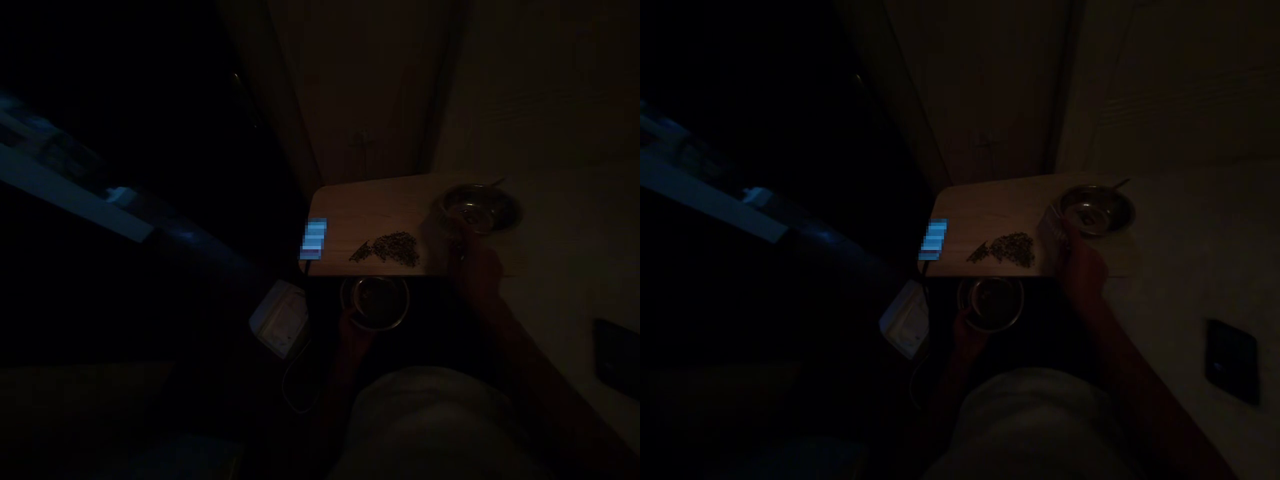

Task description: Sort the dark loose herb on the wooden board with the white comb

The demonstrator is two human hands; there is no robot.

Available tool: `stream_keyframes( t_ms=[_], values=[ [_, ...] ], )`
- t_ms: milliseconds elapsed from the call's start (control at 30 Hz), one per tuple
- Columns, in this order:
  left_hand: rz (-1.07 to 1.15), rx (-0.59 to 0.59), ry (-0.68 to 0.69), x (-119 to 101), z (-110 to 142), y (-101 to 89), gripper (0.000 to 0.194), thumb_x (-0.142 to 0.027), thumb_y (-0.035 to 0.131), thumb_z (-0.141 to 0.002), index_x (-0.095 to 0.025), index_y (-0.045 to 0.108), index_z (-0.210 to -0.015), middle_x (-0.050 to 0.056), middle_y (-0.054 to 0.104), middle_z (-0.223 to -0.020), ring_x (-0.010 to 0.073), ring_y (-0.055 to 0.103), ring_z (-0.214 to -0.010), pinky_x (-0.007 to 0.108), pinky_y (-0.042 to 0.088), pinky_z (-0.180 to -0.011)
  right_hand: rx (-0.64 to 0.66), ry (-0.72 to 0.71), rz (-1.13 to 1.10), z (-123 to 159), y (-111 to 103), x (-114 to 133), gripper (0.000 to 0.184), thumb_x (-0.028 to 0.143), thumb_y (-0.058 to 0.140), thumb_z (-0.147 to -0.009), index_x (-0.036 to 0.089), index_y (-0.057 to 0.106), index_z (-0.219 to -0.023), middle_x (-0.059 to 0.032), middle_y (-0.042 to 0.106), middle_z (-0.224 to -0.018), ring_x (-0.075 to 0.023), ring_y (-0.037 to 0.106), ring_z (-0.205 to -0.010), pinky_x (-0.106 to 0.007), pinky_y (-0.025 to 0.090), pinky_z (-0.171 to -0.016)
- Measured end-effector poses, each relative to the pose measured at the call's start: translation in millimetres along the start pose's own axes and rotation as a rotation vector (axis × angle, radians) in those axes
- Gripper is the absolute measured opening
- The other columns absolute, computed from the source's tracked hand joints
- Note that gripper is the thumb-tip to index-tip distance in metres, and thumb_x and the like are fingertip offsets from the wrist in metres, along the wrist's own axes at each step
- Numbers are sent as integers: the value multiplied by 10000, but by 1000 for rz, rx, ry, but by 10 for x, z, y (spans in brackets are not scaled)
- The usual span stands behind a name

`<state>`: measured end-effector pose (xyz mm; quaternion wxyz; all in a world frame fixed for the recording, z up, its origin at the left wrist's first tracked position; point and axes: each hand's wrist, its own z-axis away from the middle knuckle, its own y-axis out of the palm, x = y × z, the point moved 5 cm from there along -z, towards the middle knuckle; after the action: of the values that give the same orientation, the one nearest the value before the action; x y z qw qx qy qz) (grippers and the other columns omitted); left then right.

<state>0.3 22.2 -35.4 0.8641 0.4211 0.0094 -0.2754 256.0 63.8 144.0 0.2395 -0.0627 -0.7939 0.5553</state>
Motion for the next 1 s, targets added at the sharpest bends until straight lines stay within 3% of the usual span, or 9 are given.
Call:
stream_keyframes(
  t_ms=[133, 267, 367, 567, 767, 1000],
  values=[
    [-16, -10, -28, 11, -5, -14, 343, -247, 582, -785, -151, 663, -1104, 121, 729, -1064, 320, 615, -1150, 527, 433, -1020, -2, 17, -31, 4, -18, -6, 528, 288, 430, -946, 272, 397, -1473, -86, 688, -829, -227, 636, -687, -310, 394, -597],
    [-45, -71, 8, -10, -43, -60, 321, -265, 572, -806, -175, 664, -1100, 100, 732, -1049, 314, 628, -1120, 572, 422, -1019, -11, -9, -168, -28, 22, -24, 503, 253, 433, -937, 231, 444, -1439, -98, 674, -891, -259, 659, -786, -357, 458, -701],
    [-59, -113, 36, -26, -61, -71, 308, -237, 583, -795, -180, 671, -1085, 94, 732, -1037, 312, 608, -1158, 555, 426, -1023, -37, -5, -253, -62, 78, -80, 503, 228, 431, -924, 248, 463, -1426, -85, 662, -851, -276, 662, -810, -401, 475, -749],
    [-73, 44, 40, -30, -57, -11, 398, -224, 572, -804, -223, 647, -1194, 88, 696, -1192, 319, 531, -1272, 579, 380, -1062, -96, -10, -430, -80, 135, -153, 474, 287, 469, -918, 227, 516, -1385, -82, 636, -796, -288, 655, -847, -462, 475, -812],
    [-111, 18, 17, -28, -71, -48, 375, -284, 556, -823, -240, 661, -1180, 74, 712, -1158, 310, 536, -1269, 553, 393, -1063, -172, -75, -430, -71, 133, -133, 470, 259, 459, -903, 234, 536, -1366, -66, 641, -755, -251, 646, -778, -430, 492, -771],
    [-90, 16, -7, -24, -76, -46, 363, -284, 567, -814, -228, 670, -1157, 88, 711, -1155, 325, 516, -1285, 584, 382, -1058, -121, -35, -524, -83, 158, -150, 454, 264, 464, -921, 235, 530, -1368, -65, 640, -819, -280, 667, -872, -482, 461, -849]
  ],
)
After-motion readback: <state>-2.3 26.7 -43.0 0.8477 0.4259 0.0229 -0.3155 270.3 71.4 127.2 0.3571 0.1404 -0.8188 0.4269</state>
